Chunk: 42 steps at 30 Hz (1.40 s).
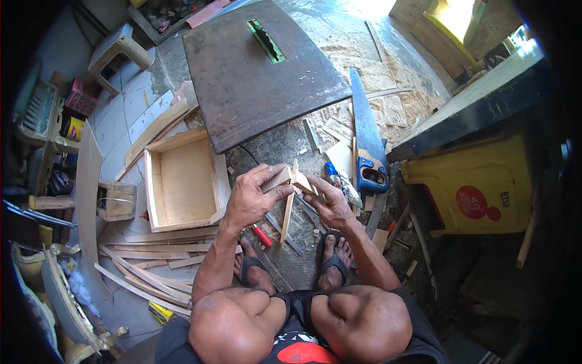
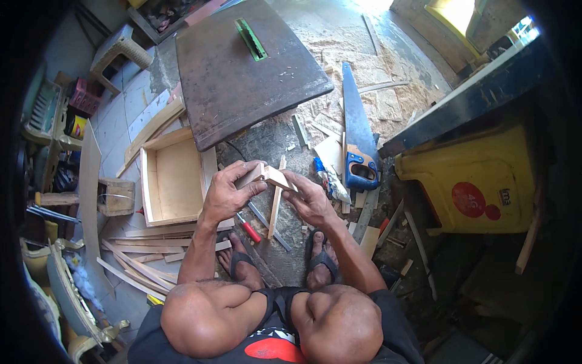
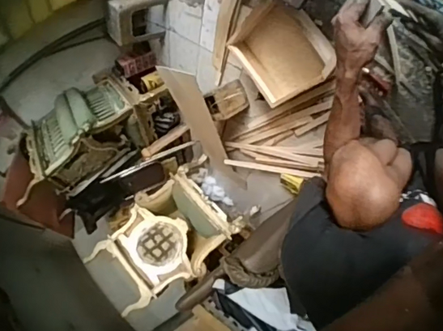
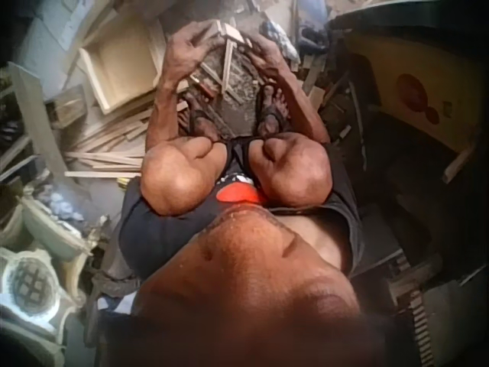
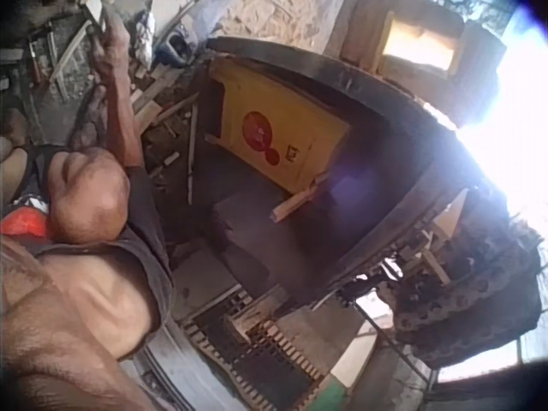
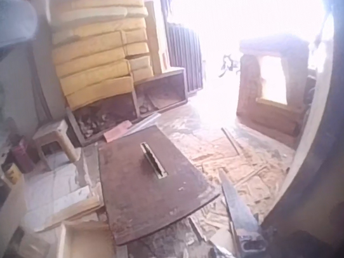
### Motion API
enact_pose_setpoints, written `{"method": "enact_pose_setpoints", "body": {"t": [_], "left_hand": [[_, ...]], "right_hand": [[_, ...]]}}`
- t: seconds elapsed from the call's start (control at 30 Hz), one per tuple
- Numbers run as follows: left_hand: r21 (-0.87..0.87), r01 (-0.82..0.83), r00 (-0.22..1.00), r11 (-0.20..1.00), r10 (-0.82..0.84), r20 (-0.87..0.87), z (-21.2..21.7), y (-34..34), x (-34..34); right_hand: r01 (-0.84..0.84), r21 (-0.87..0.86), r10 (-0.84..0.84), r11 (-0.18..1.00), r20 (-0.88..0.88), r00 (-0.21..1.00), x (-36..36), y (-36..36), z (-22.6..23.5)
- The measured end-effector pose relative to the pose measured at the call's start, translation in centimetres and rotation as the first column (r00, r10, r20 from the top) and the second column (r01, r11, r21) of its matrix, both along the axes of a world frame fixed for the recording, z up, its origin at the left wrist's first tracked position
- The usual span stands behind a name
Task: The person pieces together and secures thin wooden strips to form the frame for the top of a small wooden box, using a drill and glue.
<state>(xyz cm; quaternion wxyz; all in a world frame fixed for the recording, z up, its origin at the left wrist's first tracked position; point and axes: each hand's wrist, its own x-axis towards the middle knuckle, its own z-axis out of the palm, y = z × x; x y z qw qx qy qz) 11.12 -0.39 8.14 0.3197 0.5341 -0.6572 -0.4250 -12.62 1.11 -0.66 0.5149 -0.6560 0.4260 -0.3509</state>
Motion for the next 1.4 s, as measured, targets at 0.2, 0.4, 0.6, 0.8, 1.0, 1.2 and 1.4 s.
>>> {"method": "enact_pose_setpoints", "body": {"t": [0.2, 0.4, 0.6, 0.8, 1.0, 1.2, 1.4], "left_hand": [[-0.010, 0.037, 0.995, 0.999, -0.036, 0.093, 1.3, -0.2, -1.8], [-0.071, 0.083, 0.980, 0.994, -0.068, 0.185, 1.7, -0.6, -2.6], [-0.177, 0.208, 0.938, 0.962, -0.145, 0.315, 1.4, -2.8, -4.7], [-0.177, 0.308, 0.891, 0.935, -0.218, 0.399, 1.5, -3.3, -8.0], [-0.115, 0.405, 0.823, 0.907, -0.307, 0.478, 2.7, -0.1, -11.4], [-0.183, 0.494, 0.787, 0.850, -0.347, 0.511, 3.2, -1.6, -10.7], [-0.218, 0.518, 0.783, 0.827, -0.355, 0.511, 3.7, -2.1, -10.9]], "right_hand": [[0.012, -0.037, -0.009, 0.999, 0.057, 0.998, -0.8, 0.2, -0.3], [-0.003, -0.105, 0.010, 0.995, 0.062, 0.998, -0.9, 0.1, -0.9], [0.074, -0.117, -0.065, 0.990, 0.081, 0.995, -1.7, -0.6, -3.0], [0.189, -0.088, -0.165, 0.978, 0.231, 0.959, -2.9, 0.3, -4.4], [0.463, -0.251, -0.485, 0.850, -0.033, 0.874, -6.3, 8.0, -3.0], [0.938, -0.048, -0.717, 0.343, -0.659, 0.228, -15.1, 22.2, -3.6], [0.929, -0.127, -0.447, 0.348, -0.893, 0.046, -15.2, 35.6, -10.4]]}}
